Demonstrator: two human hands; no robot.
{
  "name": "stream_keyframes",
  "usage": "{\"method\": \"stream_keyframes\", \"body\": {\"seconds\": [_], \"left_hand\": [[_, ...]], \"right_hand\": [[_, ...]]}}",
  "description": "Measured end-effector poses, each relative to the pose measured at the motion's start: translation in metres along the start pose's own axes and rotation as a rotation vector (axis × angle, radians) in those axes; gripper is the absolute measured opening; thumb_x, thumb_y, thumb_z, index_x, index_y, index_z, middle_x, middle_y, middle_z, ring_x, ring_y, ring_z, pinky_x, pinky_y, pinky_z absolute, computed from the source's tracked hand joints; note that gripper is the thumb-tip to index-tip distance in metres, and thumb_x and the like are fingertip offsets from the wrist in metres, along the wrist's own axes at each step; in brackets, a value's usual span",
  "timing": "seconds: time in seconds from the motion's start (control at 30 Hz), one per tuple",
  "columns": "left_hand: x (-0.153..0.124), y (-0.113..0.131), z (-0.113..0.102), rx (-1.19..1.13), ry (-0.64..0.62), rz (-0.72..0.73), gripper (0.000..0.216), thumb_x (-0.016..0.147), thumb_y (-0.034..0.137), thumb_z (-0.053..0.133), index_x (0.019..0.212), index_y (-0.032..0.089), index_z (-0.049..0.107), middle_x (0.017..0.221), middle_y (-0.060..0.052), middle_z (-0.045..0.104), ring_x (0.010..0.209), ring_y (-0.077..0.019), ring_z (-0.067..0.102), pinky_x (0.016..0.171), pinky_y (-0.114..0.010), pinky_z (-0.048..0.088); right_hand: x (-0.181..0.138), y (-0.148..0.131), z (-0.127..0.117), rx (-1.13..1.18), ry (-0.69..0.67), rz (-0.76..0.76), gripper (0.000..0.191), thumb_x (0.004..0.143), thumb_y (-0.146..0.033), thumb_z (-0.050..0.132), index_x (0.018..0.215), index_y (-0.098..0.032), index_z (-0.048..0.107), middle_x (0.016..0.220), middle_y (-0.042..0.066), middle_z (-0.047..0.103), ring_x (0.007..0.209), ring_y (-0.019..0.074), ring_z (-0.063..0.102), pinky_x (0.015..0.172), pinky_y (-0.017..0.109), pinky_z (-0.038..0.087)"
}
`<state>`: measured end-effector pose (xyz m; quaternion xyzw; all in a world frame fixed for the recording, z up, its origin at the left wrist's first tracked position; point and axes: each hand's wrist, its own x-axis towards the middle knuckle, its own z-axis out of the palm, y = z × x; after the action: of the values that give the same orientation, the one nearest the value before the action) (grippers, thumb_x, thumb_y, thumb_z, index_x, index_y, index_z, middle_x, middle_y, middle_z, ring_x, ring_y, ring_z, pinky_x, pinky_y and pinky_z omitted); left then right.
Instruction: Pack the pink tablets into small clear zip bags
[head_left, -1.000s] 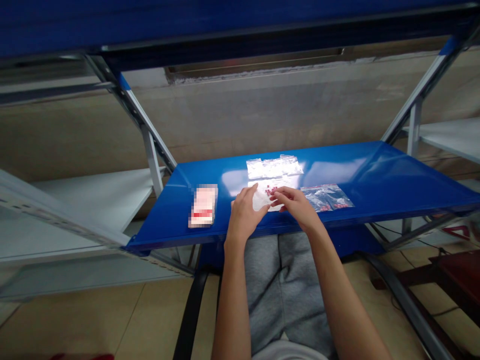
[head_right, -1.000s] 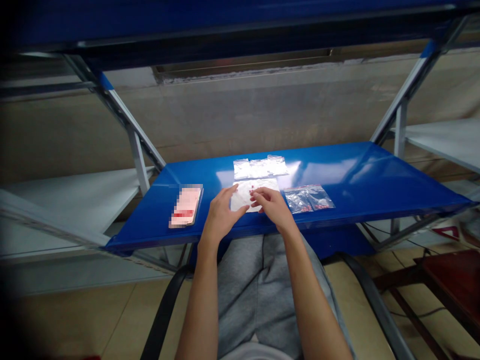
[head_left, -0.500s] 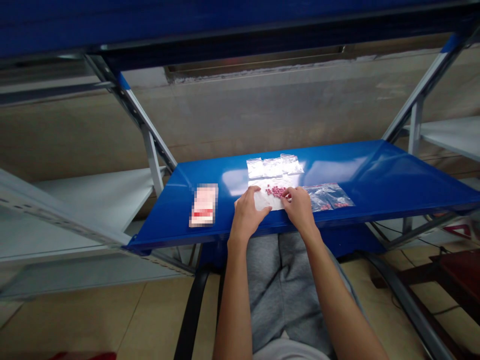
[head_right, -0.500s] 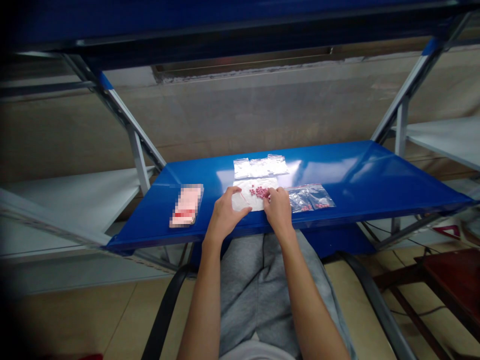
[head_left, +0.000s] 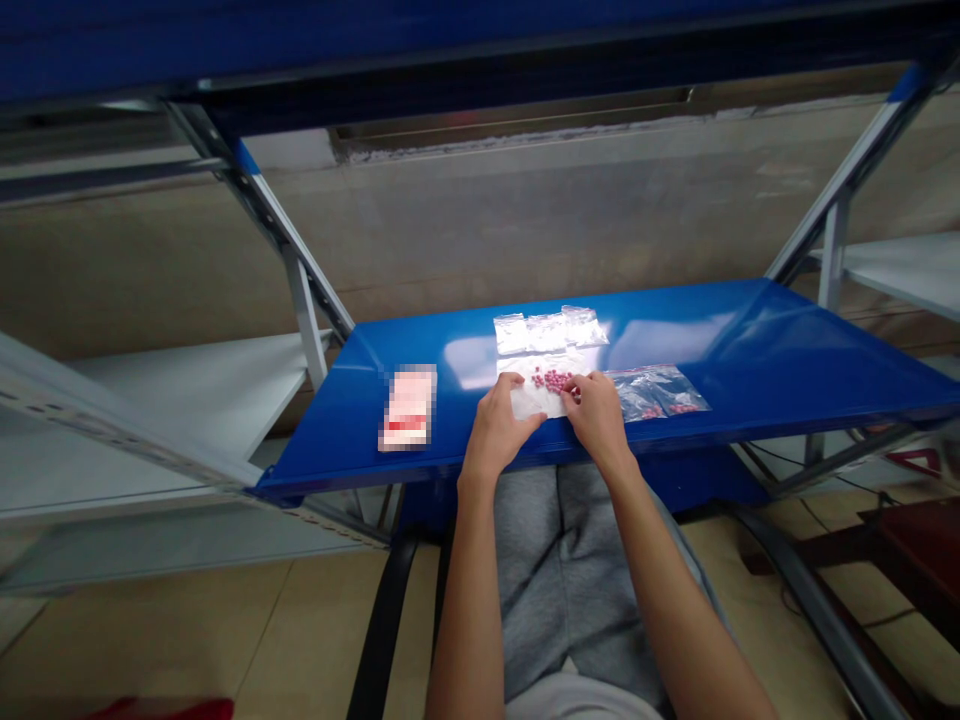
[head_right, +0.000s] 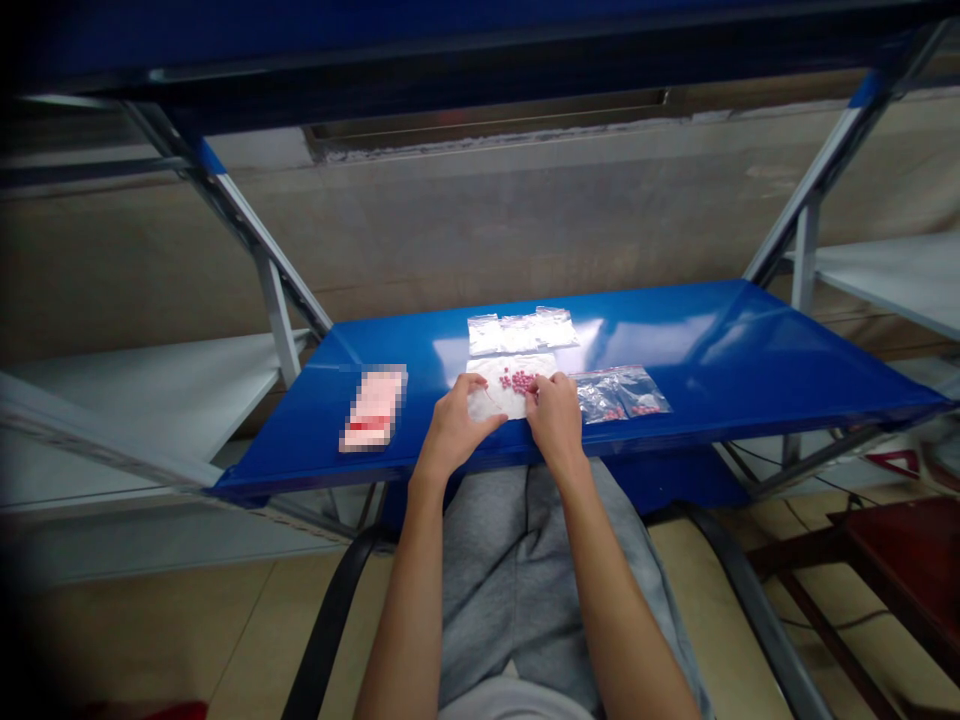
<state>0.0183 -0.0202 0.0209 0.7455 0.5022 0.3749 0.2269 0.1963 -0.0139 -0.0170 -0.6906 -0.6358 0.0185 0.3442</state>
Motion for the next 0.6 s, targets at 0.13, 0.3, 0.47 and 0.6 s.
{"method": "stream_keyframes", "body": {"seconds": [0.13,0.3,0.47,0.6], "left_hand": [[0.0,-0.002,0.0,0.015,-0.032,-0.02,0.052,0.076,0.021,0.083,0.119,0.022,0.056,0.123,-0.01,0.071,0.118,-0.0275,0.068,0.101,-0.039,0.051],[-0.001,0.0,-0.001,0.044,-0.065,-0.031,0.052,0.077,0.022,0.082,0.121,0.023,0.057,0.125,-0.011,0.071,0.12,-0.0294,0.068,0.102,-0.041,0.052],[-0.002,0.004,-0.004,0.058,-0.076,-0.003,0.048,0.078,0.022,0.082,0.119,0.023,0.058,0.123,-0.01,0.072,0.116,-0.0291,0.069,0.1,-0.041,0.053],[-0.002,0.005,-0.007,0.03,-0.097,0.036,0.047,0.078,0.022,0.082,0.119,0.024,0.06,0.123,-0.008,0.073,0.116,-0.0281,0.07,0.099,-0.039,0.054]], "right_hand": [[0.0,-0.001,0.001,-0.016,-0.004,0.006,0.018,0.094,-0.019,0.055,0.093,-0.017,0.073,0.09,0.011,0.061,0.092,0.0271,0.054,0.086,0.037,0.042],[0.0,-0.001,-0.001,-0.006,0.0,-0.006,0.018,0.093,-0.017,0.055,0.092,-0.016,0.072,0.092,0.012,0.063,0.093,0.0274,0.055,0.085,0.037,0.042],[0.003,-0.007,-0.012,0.148,0.012,-0.05,0.012,0.09,-0.02,0.06,0.087,-0.017,0.072,0.088,0.01,0.067,0.086,0.0247,0.059,0.082,0.036,0.043],[0.003,-0.02,-0.021,0.435,-0.143,-0.078,0.01,0.085,-0.024,0.066,0.085,-0.018,0.074,0.079,0.004,0.072,0.075,0.0195,0.062,0.075,0.032,0.045]]}}
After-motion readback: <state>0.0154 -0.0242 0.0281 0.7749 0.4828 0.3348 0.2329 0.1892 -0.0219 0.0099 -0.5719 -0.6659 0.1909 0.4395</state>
